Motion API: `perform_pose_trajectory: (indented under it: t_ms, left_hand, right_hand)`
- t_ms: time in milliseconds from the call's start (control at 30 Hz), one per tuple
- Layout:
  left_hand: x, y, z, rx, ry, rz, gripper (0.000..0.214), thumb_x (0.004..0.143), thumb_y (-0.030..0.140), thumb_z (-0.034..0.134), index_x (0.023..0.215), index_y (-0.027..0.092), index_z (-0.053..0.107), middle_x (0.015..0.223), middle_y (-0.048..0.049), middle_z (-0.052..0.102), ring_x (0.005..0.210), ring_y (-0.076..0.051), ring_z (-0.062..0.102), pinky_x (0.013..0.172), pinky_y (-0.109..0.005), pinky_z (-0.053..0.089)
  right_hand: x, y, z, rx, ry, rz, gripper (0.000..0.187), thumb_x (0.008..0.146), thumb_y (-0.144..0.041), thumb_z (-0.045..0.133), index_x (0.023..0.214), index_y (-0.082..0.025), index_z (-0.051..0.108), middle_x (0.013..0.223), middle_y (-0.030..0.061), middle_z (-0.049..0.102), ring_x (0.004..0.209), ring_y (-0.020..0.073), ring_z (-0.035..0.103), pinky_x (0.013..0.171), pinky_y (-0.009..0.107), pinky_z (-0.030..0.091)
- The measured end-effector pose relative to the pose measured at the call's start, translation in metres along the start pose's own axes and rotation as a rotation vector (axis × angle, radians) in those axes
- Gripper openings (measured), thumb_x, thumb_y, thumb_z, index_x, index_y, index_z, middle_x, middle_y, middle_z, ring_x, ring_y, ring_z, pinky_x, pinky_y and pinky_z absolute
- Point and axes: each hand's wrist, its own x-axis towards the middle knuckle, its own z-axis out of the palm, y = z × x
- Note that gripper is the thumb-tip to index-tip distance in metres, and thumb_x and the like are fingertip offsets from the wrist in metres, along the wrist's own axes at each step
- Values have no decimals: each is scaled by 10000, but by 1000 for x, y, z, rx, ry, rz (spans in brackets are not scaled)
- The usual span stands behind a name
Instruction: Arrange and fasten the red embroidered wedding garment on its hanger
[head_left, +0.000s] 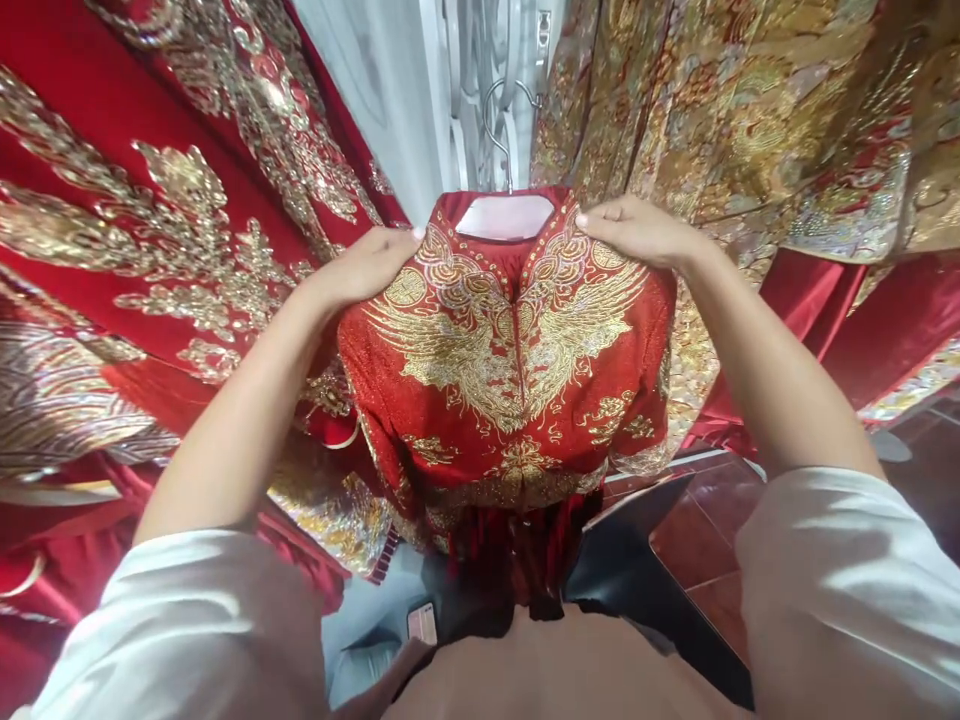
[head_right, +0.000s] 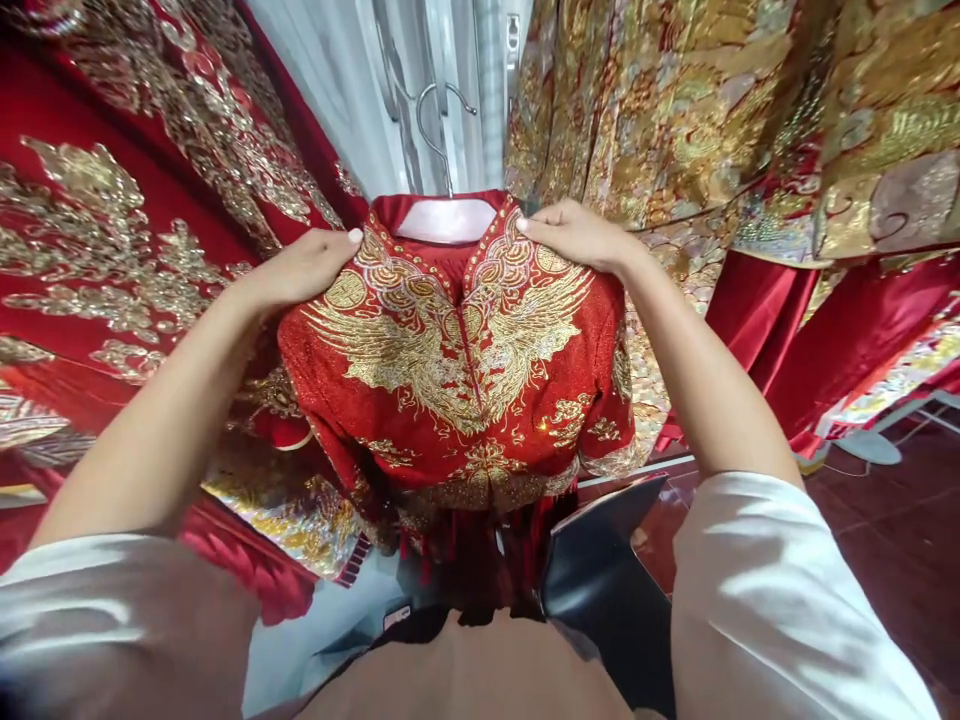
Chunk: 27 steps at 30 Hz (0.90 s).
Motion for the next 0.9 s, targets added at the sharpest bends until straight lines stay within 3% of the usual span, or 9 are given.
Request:
perform_pose_trajectory:
  t_ms: [67,167,333,400,500,600,733,800,900]
  left_hand:
    - [-14,1,0,136,109,53,491,846,535,435,742,80,589,631,9,447,854,-231,601,894,-535,380]
    - [-31,0,-3,200,190,75,452,767,504,572,855,62,602,666,22,460,887,-238,583,914,-578,334]
    - [-26,-16,-12,-131,-110,-48,451,847,472,498,816,31,587,686,9,511,832,-174,594,859,-521,397]
    - [-22,-20,-11,-282,-167,-98,436,858,473,499,822,50,595,695,-1,527,824,-171,606,838,-486,430]
    - [-23,-20,-4,-318,-60,-99,398,824,484,563,805,88,608,709,-22,548,807,-181,604,825,-448,470]
    - [-28,-14,3,-239,39,-45,377,825,466,558,801,92,607,729,-37,564,787,-175,584,804,-406,490]
    - [-33,-7,6,-127,74,-4,374,832,471,513,844,112,617,751,-45,598,781,-183,582,765,-346,505]
    - [-36,-5,6,-62,114,11,390,836,486,491,891,123,623,793,-54,625,802,-194,591,771,-338,505]
    - [-43,-5,8,75,205,29,425,849,493,464,988,125,624,878,-71,657,846,-209,603,829,-363,492]
  right_hand:
    - [-9,1,-5,-112,-57,24,337,848,-398,581,687,-102,596,594,-56,507,570,38,408,568,204,326]
    - [-21,6,-9,-93,8,44,320,838,-407,568,733,-110,622,654,-44,569,589,31,458,584,194,351]
    - [-20,21,-14,83,-106,309,409,890,-449,474,779,-90,636,709,32,638,619,79,552,623,253,429]
    - [-23,20,-10,11,-20,343,421,883,-465,481,799,-85,639,741,68,646,678,126,586,658,298,451]
    - [-43,6,20,-220,410,166,374,876,-467,486,884,-119,622,817,94,639,801,203,601,686,341,456]
    - [-67,-18,79,-265,735,68,286,910,-407,408,984,-177,560,820,74,611,794,200,598,661,335,441]
    - [-63,-49,151,66,712,93,208,825,-368,565,922,-216,460,601,-41,522,518,111,491,537,269,376]
    - [-47,-57,165,209,740,98,177,803,-278,575,870,-223,421,560,-70,480,482,88,445,540,259,361]
    - [-31,-56,166,422,774,124,152,773,-134,485,821,-231,379,542,-82,438,465,77,418,522,247,339]
